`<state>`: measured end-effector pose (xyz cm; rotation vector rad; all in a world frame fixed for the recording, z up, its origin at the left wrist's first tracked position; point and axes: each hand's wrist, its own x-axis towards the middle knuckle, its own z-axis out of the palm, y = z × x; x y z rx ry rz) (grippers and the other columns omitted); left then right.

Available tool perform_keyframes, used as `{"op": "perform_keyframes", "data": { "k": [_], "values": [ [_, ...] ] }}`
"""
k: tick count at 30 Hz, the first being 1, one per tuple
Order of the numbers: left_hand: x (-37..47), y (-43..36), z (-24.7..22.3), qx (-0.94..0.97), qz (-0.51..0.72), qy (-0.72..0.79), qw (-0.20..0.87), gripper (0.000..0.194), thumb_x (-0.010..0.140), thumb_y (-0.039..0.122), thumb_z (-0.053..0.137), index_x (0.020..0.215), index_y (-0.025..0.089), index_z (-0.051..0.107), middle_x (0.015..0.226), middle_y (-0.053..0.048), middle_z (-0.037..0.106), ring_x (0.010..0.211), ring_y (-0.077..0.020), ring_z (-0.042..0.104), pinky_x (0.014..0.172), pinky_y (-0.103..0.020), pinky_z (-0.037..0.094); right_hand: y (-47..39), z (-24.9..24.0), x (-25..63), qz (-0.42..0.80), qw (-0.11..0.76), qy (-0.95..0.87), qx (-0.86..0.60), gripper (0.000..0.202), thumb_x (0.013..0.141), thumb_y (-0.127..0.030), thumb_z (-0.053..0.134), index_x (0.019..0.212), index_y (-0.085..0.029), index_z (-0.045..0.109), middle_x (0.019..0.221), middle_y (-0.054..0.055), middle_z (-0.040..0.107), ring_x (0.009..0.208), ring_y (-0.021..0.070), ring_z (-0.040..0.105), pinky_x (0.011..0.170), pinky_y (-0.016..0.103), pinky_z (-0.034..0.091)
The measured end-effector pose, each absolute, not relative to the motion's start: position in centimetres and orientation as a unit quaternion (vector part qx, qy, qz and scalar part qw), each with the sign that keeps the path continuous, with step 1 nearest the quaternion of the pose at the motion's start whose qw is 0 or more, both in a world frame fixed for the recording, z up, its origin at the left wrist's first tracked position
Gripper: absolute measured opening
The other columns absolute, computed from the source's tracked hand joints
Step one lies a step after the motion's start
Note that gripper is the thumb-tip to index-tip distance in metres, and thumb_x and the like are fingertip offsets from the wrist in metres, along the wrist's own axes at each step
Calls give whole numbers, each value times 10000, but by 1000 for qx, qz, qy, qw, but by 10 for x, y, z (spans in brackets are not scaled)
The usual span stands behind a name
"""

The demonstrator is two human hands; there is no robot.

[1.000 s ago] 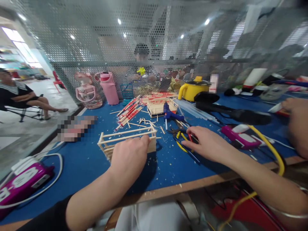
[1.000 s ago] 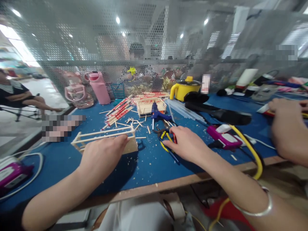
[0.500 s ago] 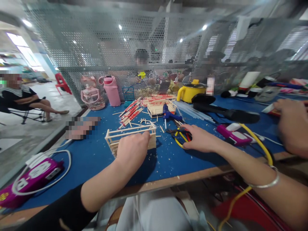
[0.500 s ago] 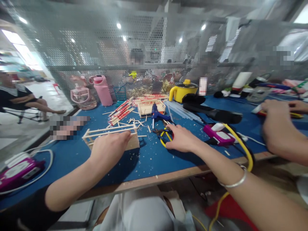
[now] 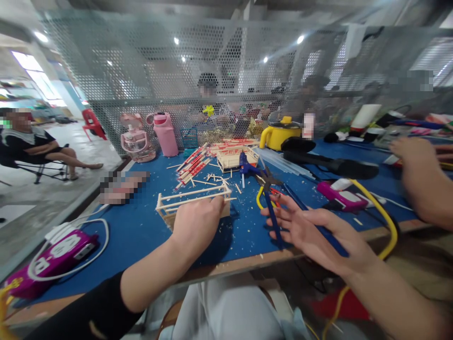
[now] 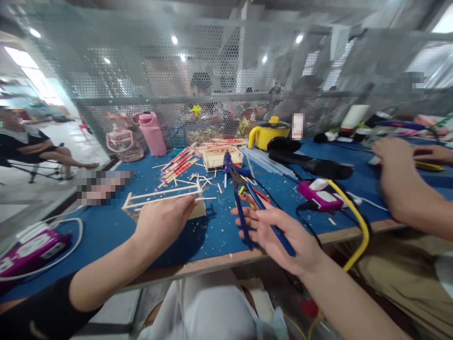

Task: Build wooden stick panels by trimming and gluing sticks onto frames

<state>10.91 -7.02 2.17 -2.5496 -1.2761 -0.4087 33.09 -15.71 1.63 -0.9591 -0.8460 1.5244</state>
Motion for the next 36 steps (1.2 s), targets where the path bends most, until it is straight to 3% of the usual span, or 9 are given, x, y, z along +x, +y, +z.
{"op": "perform_keyframes", "data": {
  "k": [7,10,14,16,20,22,24,26,36],
  "values": [
    [110,-26,43,-875,-174,-444,80,408,904,386,358,847,219,725,771,-85,727,680,-220,639,572,-283,399,-164,15,316,742,540,-280,-282,446,771,-405,398,1166,-221,489,1130,133,606,1004,256,587,873,457,429],
    [112,16,49,-885,-153,-440,-11,349,838,386,461,846,195,752,764,-102,723,686,-216,612,603,-288,392,-163,9,313,748,544,-260,-278,445,758,-381,410,1166,-217,481,1119,134,606,1014,256,579,872,456,429],
    [112,52,50,-881,-164,-441,-43,346,814,395,492,725,180,749,628,-69,673,570,-174,543,546,-278,351,-161,0,312,755,531,-255,-288,445,769,-386,424,1175,-214,482,1129,138,604,1002,248,583,864,442,438],
    [111,54,54,-871,-188,-453,-37,379,833,407,466,715,166,734,593,-66,639,555,-166,516,533,-279,332,-161,-2,312,746,527,-268,-306,449,763,-376,453,1180,-215,489,1128,133,605,994,243,585,855,431,445],
    [109,20,65,-843,-310,-438,-36,343,855,386,448,737,159,676,751,-79,637,677,-167,531,593,-271,353,-163,0,313,650,543,-355,-395,531,750,-377,545,1252,-233,454,1185,119,584,1048,248,561,899,433,428],
    [109,-11,66,-822,-332,-415,-205,331,866,394,439,690,160,595,645,-27,582,582,-130,501,541,-238,349,-165,3,312,576,531,-429,-449,576,751,-371,586,1290,-254,422,1247,106,551,1124,252,523,966,435,389],
    [108,-43,61,-780,-268,-373,-426,326,891,412,396,755,165,560,616,13,545,475,-89,427,468,-211,312,-167,6,310,521,502,-496,-480,595,751,-341,610,1306,-269,408,1304,94,512,1179,256,490,1010,438,363],
    [108,-67,52,-730,-264,-336,-535,273,889,406,424,854,172,560,626,44,511,446,-65,357,436,-190,272,-168,7,307,490,477,-543,-487,592,755,-312,614,1309,-270,409,1334,89,486,1203,263,476,1027,449,357],
    [105,-84,36,-729,-320,-332,-506,288,895,338,474,723,147,606,582,36,540,553,-80,446,585,-197,357,-172,2,307,413,420,-638,-496,520,816,-242,584,1306,-283,416,1319,80,509,1201,248,507,1008,430,412]
  ]
}}
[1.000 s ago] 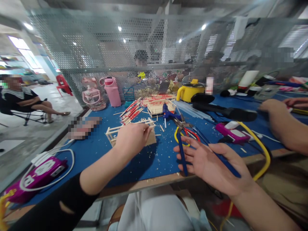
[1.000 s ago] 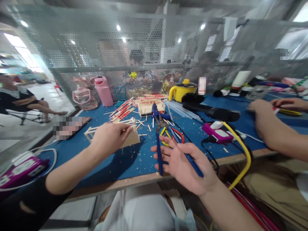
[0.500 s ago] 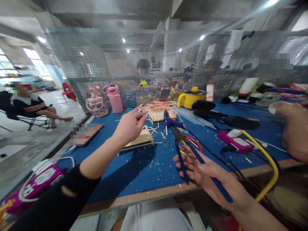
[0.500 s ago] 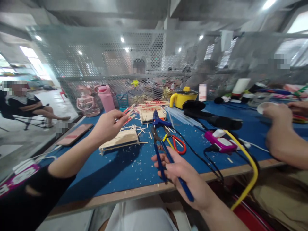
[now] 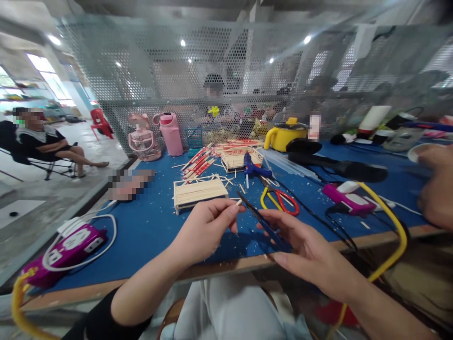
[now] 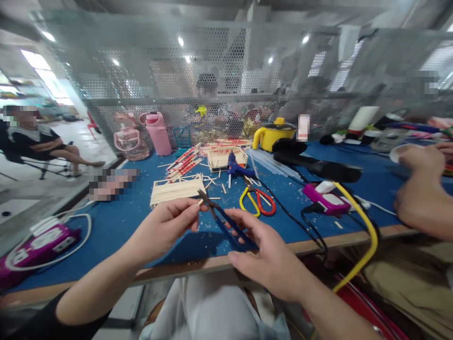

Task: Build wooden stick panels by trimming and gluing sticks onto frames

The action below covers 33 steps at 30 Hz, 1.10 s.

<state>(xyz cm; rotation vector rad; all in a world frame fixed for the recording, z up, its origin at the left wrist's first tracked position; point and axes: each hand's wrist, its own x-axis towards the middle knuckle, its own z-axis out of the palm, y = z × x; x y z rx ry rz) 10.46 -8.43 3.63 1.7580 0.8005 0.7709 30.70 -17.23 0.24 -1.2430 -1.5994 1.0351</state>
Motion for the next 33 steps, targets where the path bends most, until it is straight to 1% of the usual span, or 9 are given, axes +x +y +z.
{"op": "perform_keyframes", "data": {
  "k": [5,9,16,20,24,26,28,31,33],
  "values": [
    [103,-86,34,729,344,317,500,310,891,325,481,654,152,582,569,40,522,548,-77,445,581,-186,369,-173,4,311,359,396,-676,-507,576,792,-252,608,1329,-284,402,1354,78,492,1233,267,480,1020,446,406],
    [101,-87,31,736,354,310,487,299,888,323,489,668,151,596,583,38,529,563,-79,455,574,-180,370,-173,4,311,340,392,-689,-505,592,782,-258,610,1334,-294,399,1359,68,498,1237,270,481,1026,452,401],
    [101,-94,29,745,368,333,446,269,881,284,498,679,148,614,619,21,587,608,-94,505,597,-187,384,-172,5,306,279,372,-707,-532,628,737,-179,628,1321,-278,419,1316,68,540,1183,258,534,1013,428,422],
    [102,-98,26,755,378,341,414,288,889,286,482,666,152,605,615,21,583,600,-95,505,586,-188,380,-171,6,301,264,366,-704,-549,616,734,-120,557,1321,-247,419,1319,81,538,1187,257,528,1003,433,430],
    [102,-102,23,758,379,340,407,299,896,292,472,666,156,607,633,13,604,610,-104,526,594,-198,389,-171,5,296,221,352,-716,-561,623,721,-93,477,1329,-215,415,1354,107,504,1227,270,488,1032,478,383],
    [102,-103,21,756,384,342,404,293,897,293,474,680,158,617,643,9,618,615,-108,539,598,-203,395,-171,4,293,187,344,-724,-568,626,721,-102,471,1335,-206,407,1355,115,501,1226,270,486,1028,477,386],
    [102,-104,19,751,393,348,399,269,896,294,482,719,159,633,649,9,627,619,-108,551,603,-202,401,-170,3,289,152,339,-722,-584,585,750,-154,493,1328,-184,408,1320,130,528,1193,273,512,999,465,416],
    [103,-107,16,754,404,356,376,261,903,289,476,738,163,635,645,15,621,621,-102,556,602,-194,402,-167,1,283,110,328,-714,-609,495,789,-250,519,1269,-143,463,1233,151,585,1120,278,559,954,452,453],
    [104,-110,14,764,408,361,346,274,910,277,463,719,164,623,633,20,607,602,-93,544,587,-189,393,-165,0,281,104,320,-714,-613,461,792,-252,510,1237,-131,491,1199,154,603,1089,274,576,939,446,462]
  ]
}}
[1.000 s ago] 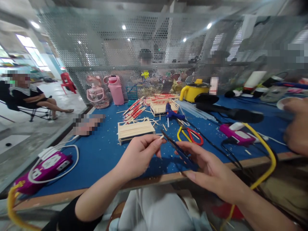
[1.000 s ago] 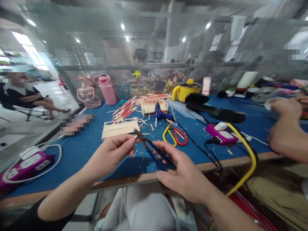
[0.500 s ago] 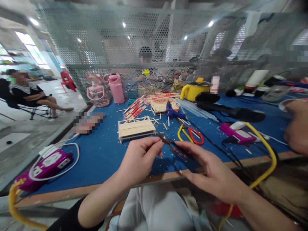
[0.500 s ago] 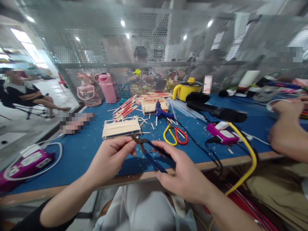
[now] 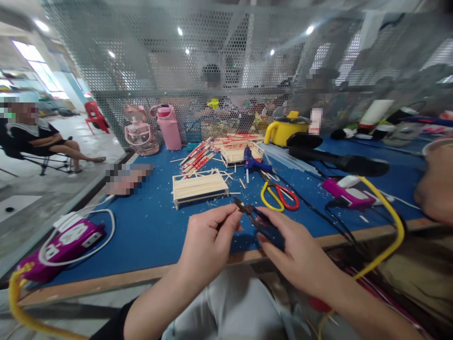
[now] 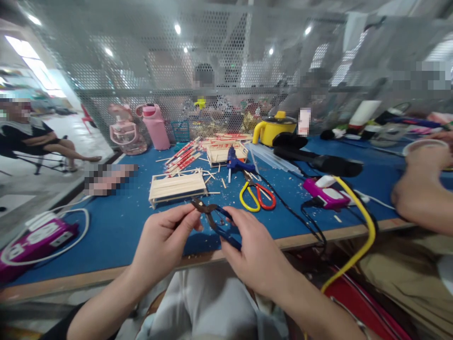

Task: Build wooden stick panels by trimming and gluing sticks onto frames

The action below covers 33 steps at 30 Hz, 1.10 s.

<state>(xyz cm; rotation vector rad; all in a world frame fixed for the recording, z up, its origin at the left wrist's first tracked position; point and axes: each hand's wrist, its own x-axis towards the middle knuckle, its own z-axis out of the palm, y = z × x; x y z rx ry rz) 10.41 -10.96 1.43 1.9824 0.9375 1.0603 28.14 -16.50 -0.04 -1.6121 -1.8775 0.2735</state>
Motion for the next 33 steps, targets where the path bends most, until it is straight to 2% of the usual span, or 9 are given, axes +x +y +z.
{"op": "perform_keyframes", "data": {
  "k": [5,9,12,16,19,23,27,33],
  "values": [
    [103,-112,14,791,411,359,277,254,907,242,466,716,164,614,625,22,600,559,-83,511,563,-192,377,-166,1,285,143,306,-727,-598,528,763,-179,493,1289,-169,462,1261,125,573,1133,260,553,966,448,441],
    [100,-112,17,797,399,347,293,282,909,257,462,697,169,626,607,19,597,545,-90,513,546,-200,379,-169,3,292,182,297,-736,-581,597,750,-154,489,1341,-204,422,1357,101,502,1236,274,473,1030,473,380],
    [100,-113,18,793,397,335,319,295,911,267,460,696,172,637,625,14,621,571,-95,544,566,-199,400,-171,4,294,200,294,-745,-564,595,763,-158,482,1351,-212,404,1358,96,497,1242,267,467,1032,460,381],
    [101,-116,17,792,417,352,274,251,898,258,483,750,176,668,632,10,645,551,-97,555,557,-198,415,-172,3,291,144,309,-745,-573,532,774,-170,485,1301,-198,414,1270,123,543,1132,260,540,960,436,434],
    [102,-118,15,796,431,358,229,208,890,233,494,836,181,688,661,5,670,571,-101,586,572,-193,431,-169,2,287,106,313,-744,-581,452,770,-173,501,1219,-185,445,1089,114,610,924,229,598,816,379,485],
    [103,-115,11,803,446,348,186,191,890,212,494,901,180,682,690,0,687,618,-103,624,613,-183,447,-162,2,286,101,295,-749,-585,319,735,-123,482,1047,-189,497,855,53,618,706,180,564,646,303,457],
    [105,-111,8,807,438,357,173,215,899,218,471,867,176,679,678,-11,686,609,-112,627,602,-194,447,-155,1,290,105,283,-755,-582,294,692,-75,460,959,-191,499,835,46,614,693,174,557,629,285,434],
    [107,-108,1,798,434,369,199,245,900,242,463,862,183,697,698,-32,703,629,-141,636,616,-221,456,-149,1,292,119,260,-755,-591,328,693,-88,472,1003,-183,522,933,75,649,807,205,605,697,298,446]
  ]
}}
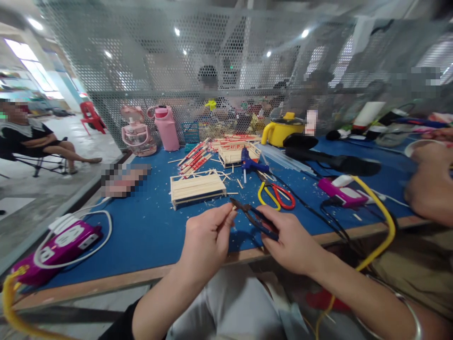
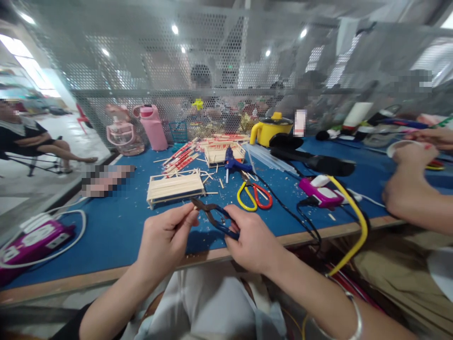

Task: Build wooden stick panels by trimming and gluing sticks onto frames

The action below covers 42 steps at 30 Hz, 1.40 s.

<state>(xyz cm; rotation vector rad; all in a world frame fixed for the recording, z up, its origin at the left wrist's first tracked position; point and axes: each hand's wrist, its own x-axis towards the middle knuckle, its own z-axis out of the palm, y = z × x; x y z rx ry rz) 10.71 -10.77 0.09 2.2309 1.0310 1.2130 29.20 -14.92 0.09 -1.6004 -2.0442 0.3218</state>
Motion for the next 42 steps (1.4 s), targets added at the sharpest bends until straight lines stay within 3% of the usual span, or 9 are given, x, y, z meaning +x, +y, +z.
{"op": "perform_keyframes", "data": {
  "k": [4,8,15,19,23,30,34,39,42],
  "values": [
    [98,-97,0,807,388,404,185,257,899,258,456,897,189,704,716,-40,715,634,-155,643,614,-233,450,-154,6,297,173,208,-744,-611,402,734,-116,457,1125,-187,516,1049,92,645,936,224,610,788,326,453],
    [81,-82,0,789,363,478,128,290,899,307,444,932,174,700,712,-55,720,633,-185,657,607,-254,452,-152,10,309,202,137,-662,-708,540,822,-261,436,1344,-150,354,1136,157,629,1010,269,620,818,368,456],
    [86,-78,-13,799,358,465,134,317,899,264,415,1073,151,656,1034,-111,721,929,-237,677,812,-319,501,-104,6,306,35,135,-636,-759,828,837,-629,364,1389,-20,267,1316,269,464,1234,359,443,921,431,400],
    [91,-79,-20,830,323,434,135,321,910,238,386,1090,164,641,1069,-104,710,955,-228,671,829,-324,510,-80,11,318,-28,90,-622,-777,515,928,-452,275,1195,-75,502,1153,230,581,1096,316,547,874,405,409],
    [96,-81,-24,841,268,455,120,320,922,241,367,1082,188,638,1039,-97,705,920,-225,667,793,-318,511,-55,7,347,-3,52,-608,-792,331,830,-350,503,1038,-105,582,1000,193,651,936,300,619,738,352,436],
    [110,-84,-31,855,207,461,117,304,923,256,377,981,217,674,950,-57,672,837,-204,656,712,-281,493,-35,13,373,55,16,-590,-806,397,603,-249,681,987,-174,611,957,108,685,848,251,638,603,267,413],
    [104,-87,-25,833,268,460,148,312,923,271,384,995,206,681,954,-73,688,864,-218,651,761,-305,480,-58,28,385,78,20,-573,-815,468,612,-224,638,1073,-161,592,864,89,691,728,223,639,537,256,408],
    [92,-97,-8,761,380,432,301,299,908,344,437,953,196,693,798,-38,711,753,-179,644,697,-265,469,-110,26,384,107,83,-589,-797,530,712,-368,607,1205,-196,519,858,51,695,774,222,646,646,284,477],
    [93,-103,-1,704,403,408,419,332,909,372,434,869,168,693,691,-18,669,702,-149,613,663,-236,459,-142,15,359,182,238,-627,-719,512,713,-314,600,1202,-189,513,895,58,680,781,218,638,715,320,499]
  ]
}}
